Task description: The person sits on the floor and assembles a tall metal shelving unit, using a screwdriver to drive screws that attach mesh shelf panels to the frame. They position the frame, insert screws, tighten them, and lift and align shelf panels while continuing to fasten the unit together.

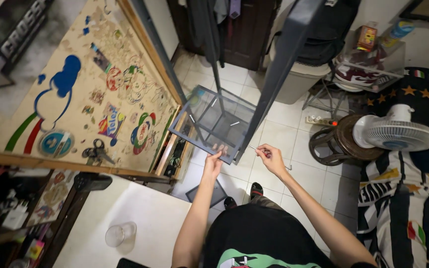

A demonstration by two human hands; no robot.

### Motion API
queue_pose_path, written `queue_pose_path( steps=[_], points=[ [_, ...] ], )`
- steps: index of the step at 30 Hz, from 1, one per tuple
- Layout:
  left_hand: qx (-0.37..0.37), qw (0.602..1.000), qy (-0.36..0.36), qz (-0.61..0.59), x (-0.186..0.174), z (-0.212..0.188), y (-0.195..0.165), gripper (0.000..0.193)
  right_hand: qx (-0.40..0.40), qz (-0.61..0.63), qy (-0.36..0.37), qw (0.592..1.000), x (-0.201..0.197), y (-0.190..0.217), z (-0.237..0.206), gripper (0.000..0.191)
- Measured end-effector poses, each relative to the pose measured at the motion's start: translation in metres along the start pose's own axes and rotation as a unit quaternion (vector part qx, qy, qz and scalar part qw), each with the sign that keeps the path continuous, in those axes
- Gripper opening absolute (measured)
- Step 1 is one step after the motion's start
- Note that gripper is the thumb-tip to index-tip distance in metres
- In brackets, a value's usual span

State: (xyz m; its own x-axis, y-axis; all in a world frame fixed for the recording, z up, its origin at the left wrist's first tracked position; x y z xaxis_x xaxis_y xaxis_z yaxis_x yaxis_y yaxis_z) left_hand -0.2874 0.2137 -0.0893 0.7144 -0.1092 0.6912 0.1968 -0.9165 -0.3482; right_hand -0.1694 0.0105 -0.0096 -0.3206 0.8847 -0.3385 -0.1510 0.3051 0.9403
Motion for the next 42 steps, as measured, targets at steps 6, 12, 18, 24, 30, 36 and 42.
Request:
queue_pose_path(
  steps=[6, 12, 18, 24, 30, 36, 42],
  points=[
    [0.028, 0.999, -0.022, 0.023, -0.040, -0.021, -0.009, 0.059, -0.029, -0.007, 0.008, 1.000, 0.036, 0.012, -0.001, 0.016],
    [0.047, 0.997, -0.049, 0.040, -0.070, -0.039, -0.018, 0.054, -0.058, 0.002, 0.020, 0.998, 0.074, 0.040, 0.008, 0.016],
    [0.064, 0.994, -0.057, 0.069, -0.085, -0.048, -0.032, 0.055, -0.070, -0.007, 0.034, 0.997, 0.102, 0.065, 0.018, 0.017],
    [0.052, 0.996, -0.050, 0.049, -0.083, -0.048, -0.033, 0.054, -0.123, 0.002, 0.012, 0.992, 0.110, 0.079, 0.025, 0.016],
    [0.051, 0.994, -0.078, 0.059, -0.083, -0.049, -0.034, 0.055, -0.082, 0.019, -0.021, 0.996, 0.086, 0.074, 0.051, 0.016],
    [0.050, 0.995, -0.072, 0.054, -0.078, -0.048, -0.025, 0.054, -0.155, -0.084, -0.125, 0.976, 0.071, 0.081, 0.044, 0.013],
    [0.048, 0.995, -0.064, 0.057, -0.079, -0.051, -0.014, 0.054, -0.174, -0.145, -0.130, 0.965, 0.067, 0.080, 0.040, 0.011]
  ],
)
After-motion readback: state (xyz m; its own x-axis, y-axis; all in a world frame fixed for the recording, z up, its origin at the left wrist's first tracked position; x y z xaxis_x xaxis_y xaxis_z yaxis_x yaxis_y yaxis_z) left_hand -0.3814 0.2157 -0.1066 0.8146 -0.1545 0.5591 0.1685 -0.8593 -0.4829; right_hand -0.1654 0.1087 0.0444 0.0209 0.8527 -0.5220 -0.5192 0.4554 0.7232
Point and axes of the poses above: each hand's wrist, its own z-axis towards the middle knuckle, its own x-axis out of the palm, y = z × x, the point moved 6 cm from there along z, towards the middle knuckle, and after that the axes turned 14 degrees about -y, right-handed, at the moved point
